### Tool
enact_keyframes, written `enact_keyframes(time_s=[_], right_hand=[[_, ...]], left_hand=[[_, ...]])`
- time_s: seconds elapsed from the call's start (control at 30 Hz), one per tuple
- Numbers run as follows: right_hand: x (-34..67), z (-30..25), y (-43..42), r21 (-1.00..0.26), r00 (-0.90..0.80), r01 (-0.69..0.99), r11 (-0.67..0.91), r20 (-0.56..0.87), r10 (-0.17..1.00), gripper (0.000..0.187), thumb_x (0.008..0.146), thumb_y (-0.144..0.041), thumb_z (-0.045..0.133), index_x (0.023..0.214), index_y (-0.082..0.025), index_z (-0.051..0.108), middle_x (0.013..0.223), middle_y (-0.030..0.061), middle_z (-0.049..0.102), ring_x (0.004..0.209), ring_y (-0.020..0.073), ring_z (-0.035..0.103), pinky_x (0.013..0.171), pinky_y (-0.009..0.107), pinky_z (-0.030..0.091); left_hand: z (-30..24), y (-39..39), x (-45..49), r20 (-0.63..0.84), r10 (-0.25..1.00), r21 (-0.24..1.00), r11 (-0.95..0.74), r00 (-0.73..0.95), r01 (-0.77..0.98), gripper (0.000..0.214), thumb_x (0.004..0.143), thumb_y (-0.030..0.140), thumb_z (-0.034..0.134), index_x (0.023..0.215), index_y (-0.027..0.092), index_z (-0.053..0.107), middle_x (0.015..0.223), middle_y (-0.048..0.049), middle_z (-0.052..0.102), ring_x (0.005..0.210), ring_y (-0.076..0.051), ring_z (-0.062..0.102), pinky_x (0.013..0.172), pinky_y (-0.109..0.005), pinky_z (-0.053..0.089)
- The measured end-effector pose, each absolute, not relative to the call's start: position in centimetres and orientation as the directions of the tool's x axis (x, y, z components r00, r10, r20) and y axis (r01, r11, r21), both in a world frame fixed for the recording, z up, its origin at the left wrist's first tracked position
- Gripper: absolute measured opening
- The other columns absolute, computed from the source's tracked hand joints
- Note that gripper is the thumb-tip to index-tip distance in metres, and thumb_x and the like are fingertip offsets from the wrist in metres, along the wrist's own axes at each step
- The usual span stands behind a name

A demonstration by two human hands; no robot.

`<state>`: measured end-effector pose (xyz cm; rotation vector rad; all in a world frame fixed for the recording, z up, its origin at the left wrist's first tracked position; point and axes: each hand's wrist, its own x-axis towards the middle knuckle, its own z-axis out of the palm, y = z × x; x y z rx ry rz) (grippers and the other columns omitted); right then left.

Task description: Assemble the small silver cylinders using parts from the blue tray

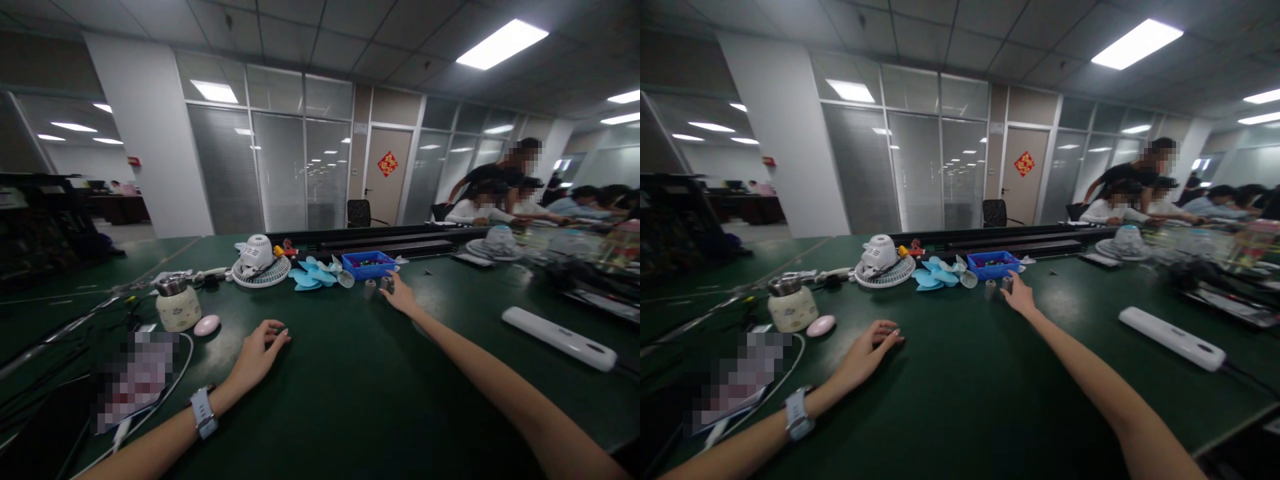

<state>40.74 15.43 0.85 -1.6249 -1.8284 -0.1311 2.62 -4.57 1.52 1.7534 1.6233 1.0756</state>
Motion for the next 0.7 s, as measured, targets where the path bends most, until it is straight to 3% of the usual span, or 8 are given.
enact_keyframes(time_s=[0.07,0.13,0.23,0.33,0.43,0.57,0.7], right_hand=[[39.3,1.6,13.5,-0.293,0.026,0.923,0.251,0.698,0.716,0.064,0.083,-0.029,0.057,0.14,-0.012,0.034,0.14,0.022,0.046,0.126,0.033,0.047,0.1,0.049,0.036],[36.7,2.5,10.5,-0.19,-0.082,0.906,0.379,0.799,0.596,0.056,0.088,-0.029,0.052,0.14,-0.014,0.038,0.146,0.0205,0.039,0.135,0.0302,0.036,0.107,0.051,0.026],[31.3,3.4,5.2,-0.041,-0.446,0.736,0.675,0.721,0.53,0.036,0.093,-0.033,0.049,0.127,-0.025,0.056,0.144,0.0116,0.044,0.137,0.0249,0.034,0.112,0.05,0.019],[26.1,3.2,1.4,-0.042,-0.655,0.548,0.836,0.599,0.46,0.027,0.09,-0.043,0.055,0.112,-0.033,0.067,0.15,0.0047,0.037,0.142,0.0252,0.024,0.114,0.051,0.013],[22.6,2.3,0.4,-0.103,-0.672,0.506,0.856,0.575,0.467,0.026,0.085,-0.049,0.061,0.103,-0.034,0.073,0.155,0.0032,0.029,0.145,0.0278,0.016,0.113,0.054,0.01],[20.7,1.4,1.0,-0.163,-0.649,0.534,0.83,0.55,0.526,0.02,0.081,-0.048,0.067,0.092,-0.035,0.076,0.153,0.0036,0.032,0.145,0.0281,0.014,0.112,0.054,0.01],[23.0,2.6,2.3,-0.141,-0.629,0.563,0.814,0.566,0.533,0.016,0.081,-0.046,0.068,0.09,-0.036,0.076,0.153,0.0017,0.033,0.144,0.0288,0.016,0.111,0.057,0.011]], left_hand=[[2.1,-4.8,3.0,0.177,0.983,0.826,-0.119,-0.053,0.551,0.042,0.087,0.056,0.043,0.11,0.021,0.051,0.099,-0.0074,0.076,0.102,-0.024,0.069,0.09,-0.038,0.048],[2.7,-5.1,3.4,0.148,0.986,0.834,-0.081,-0.079,0.545,0.044,0.087,0.057,0.04,0.11,0.021,0.051,0.099,-0.0083,0.076,0.101,-0.025,0.069,0.089,-0.038,0.048],[3.1,-5.5,3.6,0.141,0.984,0.84,-0.058,-0.113,0.54,0.046,0.087,0.058,0.039,0.111,0.021,0.051,0.096,-0.0087,0.077,0.102,-0.026,0.068,0.091,-0.04,0.046],[2.7,-5.4,3.5,0.175,0.97,0.853,-0.065,-0.166,0.518,0.046,0.088,0.059,0.038,0.113,0.022,0.049,0.098,-0.009,0.076,0.104,-0.026,0.067,0.095,-0.042,0.044],[1.9,-5.0,3.2,0.225,0.943,0.875,-0.083,-0.247,0.478,0.047,0.088,0.058,0.038,0.116,0.021,0.046,0.11,-0.0116,0.072,0.109,-0.026,0.065,0.098,-0.043,0.043],[1.1,-4.3,2.8,0.239,0.927,0.883,-0.082,-0.29,0.463,0.048,0.087,0.058,0.04,0.117,0.02,0.047,0.117,-0.0133,0.068,0.109,-0.026,0.064,0.098,-0.044,0.044],[1.1,-4.2,2.6,0.246,0.928,0.864,-0.079,-0.279,0.497,0.05,0.087,0.059,0.041,0.117,0.02,0.048,0.119,-0.0135,0.067,0.112,-0.027,0.062,0.097,-0.045,0.044]])
